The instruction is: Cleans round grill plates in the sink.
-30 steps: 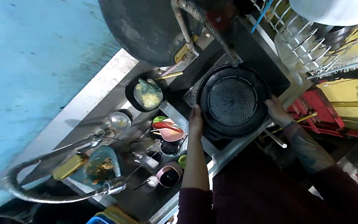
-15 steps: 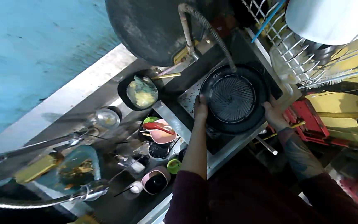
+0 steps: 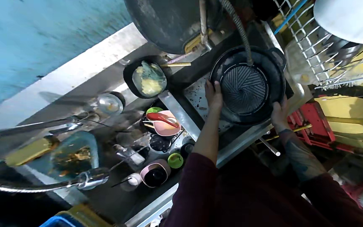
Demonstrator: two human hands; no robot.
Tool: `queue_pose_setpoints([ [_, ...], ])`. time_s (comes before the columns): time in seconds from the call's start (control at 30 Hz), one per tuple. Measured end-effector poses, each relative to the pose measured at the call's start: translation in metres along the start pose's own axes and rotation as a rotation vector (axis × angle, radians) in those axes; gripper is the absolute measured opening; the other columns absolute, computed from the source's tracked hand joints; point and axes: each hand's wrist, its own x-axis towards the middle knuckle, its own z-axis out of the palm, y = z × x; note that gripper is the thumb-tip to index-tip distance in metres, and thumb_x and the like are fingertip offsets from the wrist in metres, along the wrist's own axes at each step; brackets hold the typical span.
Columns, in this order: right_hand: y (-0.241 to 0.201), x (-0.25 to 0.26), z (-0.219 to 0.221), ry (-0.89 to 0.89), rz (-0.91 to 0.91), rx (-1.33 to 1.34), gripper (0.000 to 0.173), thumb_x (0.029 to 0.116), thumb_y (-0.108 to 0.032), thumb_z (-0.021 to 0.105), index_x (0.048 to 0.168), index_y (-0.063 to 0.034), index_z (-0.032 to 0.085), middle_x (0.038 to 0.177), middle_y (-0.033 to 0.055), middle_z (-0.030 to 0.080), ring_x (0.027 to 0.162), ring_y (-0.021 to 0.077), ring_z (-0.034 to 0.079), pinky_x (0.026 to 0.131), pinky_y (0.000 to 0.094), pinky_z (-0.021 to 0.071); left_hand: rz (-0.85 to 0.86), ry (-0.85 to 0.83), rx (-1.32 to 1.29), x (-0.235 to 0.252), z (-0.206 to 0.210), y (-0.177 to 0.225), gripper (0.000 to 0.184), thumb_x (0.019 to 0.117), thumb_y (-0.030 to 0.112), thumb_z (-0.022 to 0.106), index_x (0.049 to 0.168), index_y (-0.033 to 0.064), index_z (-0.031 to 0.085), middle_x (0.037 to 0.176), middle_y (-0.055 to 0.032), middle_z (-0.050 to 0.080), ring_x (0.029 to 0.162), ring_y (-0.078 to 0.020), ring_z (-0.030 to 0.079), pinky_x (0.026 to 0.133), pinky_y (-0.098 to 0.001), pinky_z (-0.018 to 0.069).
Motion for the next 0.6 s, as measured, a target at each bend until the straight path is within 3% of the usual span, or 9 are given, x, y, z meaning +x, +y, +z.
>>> queue_pose_setpoints([
  [0.07, -0.001, 0.005, 0.009, 0.045, 0.042, 0.038, 0.055, 0.0975, -0.007, 0.046, 0.152, -0.0034, 0.043, 0.139, 0.0131, 0.061, 0.125, 0.0151, 0.061, 0.105, 0.0371, 0.0532, 0.087, 0.086, 0.181, -0.007, 0.019, 0.009, 0.075, 0.1067, 0.058, 0.031, 0.165, 0.0126, 0.018, 0.171, -0.0151, 0.011, 0.158, -0.0303, 0.011, 0.127, -0.0527, 0.0125],
  [0.13, -0.002, 0.008, 0.02, 0.067, 0.064, 0.054, 0.056, 0.0981, -0.007, 0.047, 0.154, -0.0047, 0.041, 0.143, 0.013, 0.059, 0.128, 0.0153, 0.059, 0.107, 0.0373, 0.0519, 0.188, 0.116, 0.333, -0.017, 0.039, 0.025, 0.073, 0.1072, 0.057, 0.027, 0.165, 0.0127, 0.018, 0.171, -0.0151, 0.011, 0.158, -0.0329, 0.008, 0.126, -0.0588, 0.0075],
  [0.23, -0.008, 0.006, 0.035, 0.1, 0.091, 0.046, 0.059, 0.0976, -0.006, 0.047, 0.156, -0.0064, 0.038, 0.148, 0.0128, 0.056, 0.133, 0.0161, 0.056, 0.11, 0.0373, 0.0498, 0.368, 0.136, 0.451, -0.032, 0.071, 0.046, 0.079, 0.1041, 0.06, 0.035, 0.164, 0.0098, 0.022, 0.171, -0.0144, 0.015, 0.158, -0.0351, 0.008, 0.126, -0.0616, 0.0065],
  [0.33, -0.01, 0.001, 0.042, 0.117, 0.094, 0.028, 0.061, 0.0965, -0.005, 0.048, 0.157, -0.0061, 0.037, 0.148, 0.0139, 0.055, 0.133, 0.017, 0.056, 0.11, 0.0375, 0.0491, 0.451, 0.089, 0.563, -0.036, 0.09, 0.062, 0.083, 0.102, 0.066, 0.03, 0.165, 0.0136, 0.018, 0.173, -0.0078, 0.01, 0.158, -0.036, 0.0, 0.123, -0.0682, 0.0005],
  [0.43, -0.008, -0.009, 0.034, 0.089, 0.097, 0.007, 0.06, 0.0973, -0.01, 0.047, 0.157, -0.0136, 0.038, 0.146, 0.0091, 0.057, 0.128, 0.0177, 0.059, 0.103, 0.0438, 0.0535, 0.616, -0.002, 0.602, -0.03, 0.089, 0.068, 0.074, 0.1044, 0.061, 0.03, 0.164, 0.018, 0.024, 0.172, -0.0039, 0.015, 0.159, -0.0256, 0.006, 0.125, -0.063, -0.0001],
  [0.53, -0.005, -0.009, 0.033, 0.117, 0.043, 0.079, 0.059, 0.0929, -0.005, 0.049, 0.152, -0.0064, 0.043, 0.14, 0.0114, 0.06, 0.125, 0.0159, 0.061, 0.103, 0.0384, 0.0545, 0.663, -0.036, 0.547, -0.015, 0.077, 0.056, 0.065, 0.1062, 0.057, 0.03, 0.162, 0.0248, 0.031, 0.171, -0.0002, 0.02, 0.158, -0.0212, 0.012, 0.127, -0.0548, 0.0067],
  [0.6, -0.006, -0.013, 0.031, 0.122, 0.027, 0.048, 0.058, 0.0943, -0.005, 0.048, 0.152, -0.0071, 0.043, 0.139, 0.0112, 0.061, 0.124, 0.0168, 0.062, 0.102, 0.0398, 0.0553, 0.608, -0.001, 0.475, -0.008, 0.07, 0.043, 0.064, 0.1067, 0.057, 0.03, 0.162, 0.0257, 0.031, 0.171, -0.0002, 0.019, 0.158, -0.0217, 0.012, 0.127, -0.0538, 0.0087],
])
